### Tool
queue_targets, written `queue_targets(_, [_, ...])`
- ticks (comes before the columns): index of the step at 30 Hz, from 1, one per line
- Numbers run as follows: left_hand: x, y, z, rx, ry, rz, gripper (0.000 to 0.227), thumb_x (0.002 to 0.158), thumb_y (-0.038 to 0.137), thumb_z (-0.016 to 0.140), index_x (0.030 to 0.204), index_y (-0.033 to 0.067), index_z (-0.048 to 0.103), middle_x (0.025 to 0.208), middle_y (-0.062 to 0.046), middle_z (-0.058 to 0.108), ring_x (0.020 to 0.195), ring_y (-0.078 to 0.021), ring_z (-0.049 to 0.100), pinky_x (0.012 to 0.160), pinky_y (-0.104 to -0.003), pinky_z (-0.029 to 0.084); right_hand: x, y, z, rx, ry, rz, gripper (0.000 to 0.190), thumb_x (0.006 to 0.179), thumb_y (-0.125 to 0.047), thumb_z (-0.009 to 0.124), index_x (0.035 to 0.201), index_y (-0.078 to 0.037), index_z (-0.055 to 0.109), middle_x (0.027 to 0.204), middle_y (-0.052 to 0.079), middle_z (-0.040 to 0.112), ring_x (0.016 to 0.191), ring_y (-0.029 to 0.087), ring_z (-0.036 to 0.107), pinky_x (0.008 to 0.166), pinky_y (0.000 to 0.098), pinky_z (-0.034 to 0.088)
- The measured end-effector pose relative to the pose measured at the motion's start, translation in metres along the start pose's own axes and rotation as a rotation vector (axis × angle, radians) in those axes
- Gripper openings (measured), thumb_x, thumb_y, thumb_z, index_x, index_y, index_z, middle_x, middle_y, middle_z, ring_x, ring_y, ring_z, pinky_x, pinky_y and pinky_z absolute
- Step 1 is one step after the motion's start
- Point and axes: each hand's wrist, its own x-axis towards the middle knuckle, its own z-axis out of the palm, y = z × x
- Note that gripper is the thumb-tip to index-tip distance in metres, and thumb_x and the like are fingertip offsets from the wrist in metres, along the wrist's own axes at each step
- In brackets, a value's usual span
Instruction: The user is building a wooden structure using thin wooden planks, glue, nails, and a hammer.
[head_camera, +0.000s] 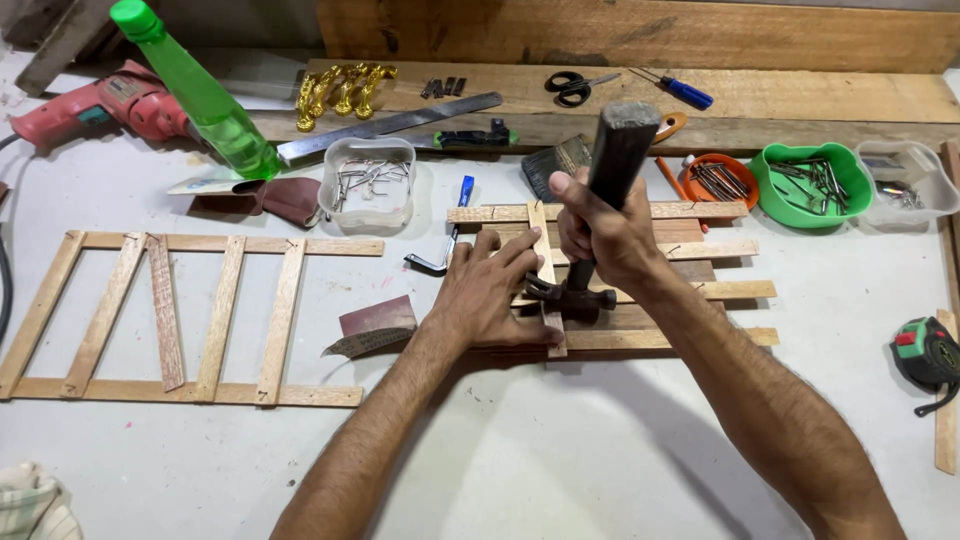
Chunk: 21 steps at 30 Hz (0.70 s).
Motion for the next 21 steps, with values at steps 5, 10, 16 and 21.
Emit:
queue_targets(5, [0.001, -0.002, 0.004, 0.037, 0.002, 0.022, 0.109, 0.057, 0.099, 0.063, 0.129, 0.0171, 0.061, 0.16, -0.002, 0.035, 0.136, -0.0392, 0.036, 0.101, -0.062, 0.036, -0.002, 0.006, -0.044, 0.254, 0.054, 0.041, 0.042, 0.099, -0.028, 0.068, 0.068, -0.012, 0.045, 0.049, 0.0, 0.035, 0.038, 0.013, 0.034, 0.037, 0.0318, 0.032])
queue_targets(10, [0.003, 0.0, 0.002, 0.073, 0.015, 0.036, 0.108, 0.058, 0.099, 0.063, 0.129, 0.0178, 0.06, 0.16, -0.003, 0.034, 0.136, -0.0415, 0.035, 0.1, -0.065, 0.036, -0.002, 0.01, -0.053, 0.328, 0.056, 0.037, 0.043, 0.101, -0.033, 0.066, 0.07, -0.011, 0.046, 0.049, 0.001, 0.034, 0.039, 0.014, 0.033, 0.04, 0.0329, 0.032])
queue_targets(16, [0.002, 0.004, -0.006, 0.061, 0.028, 0.041, 0.104, 0.06, 0.096, 0.065, 0.128, 0.0175, 0.06, 0.161, -0.003, 0.036, 0.135, -0.0404, 0.037, 0.101, -0.063, 0.037, -0.01, 0.01, -0.051, 0.315, 0.071, -0.025, 0.043, 0.102, -0.032, 0.065, 0.07, -0.011, 0.045, 0.049, 0.002, 0.034, 0.039, 0.014, 0.032, 0.04, 0.0324, 0.032])
queue_targets(21, [0.003, 0.008, -0.013, 0.035, -0.052, 0.003, 0.099, 0.061, 0.093, 0.067, 0.126, 0.0188, 0.062, 0.163, -0.001, 0.036, 0.134, -0.0337, 0.039, 0.104, -0.057, 0.037, -0.022, 0.005, -0.042, 0.316, 0.058, -0.148, 0.041, 0.101, -0.03, 0.065, 0.071, -0.011, 0.045, 0.05, 0.002, 0.035, 0.04, 0.014, 0.034, 0.04, 0.0327, 0.034])
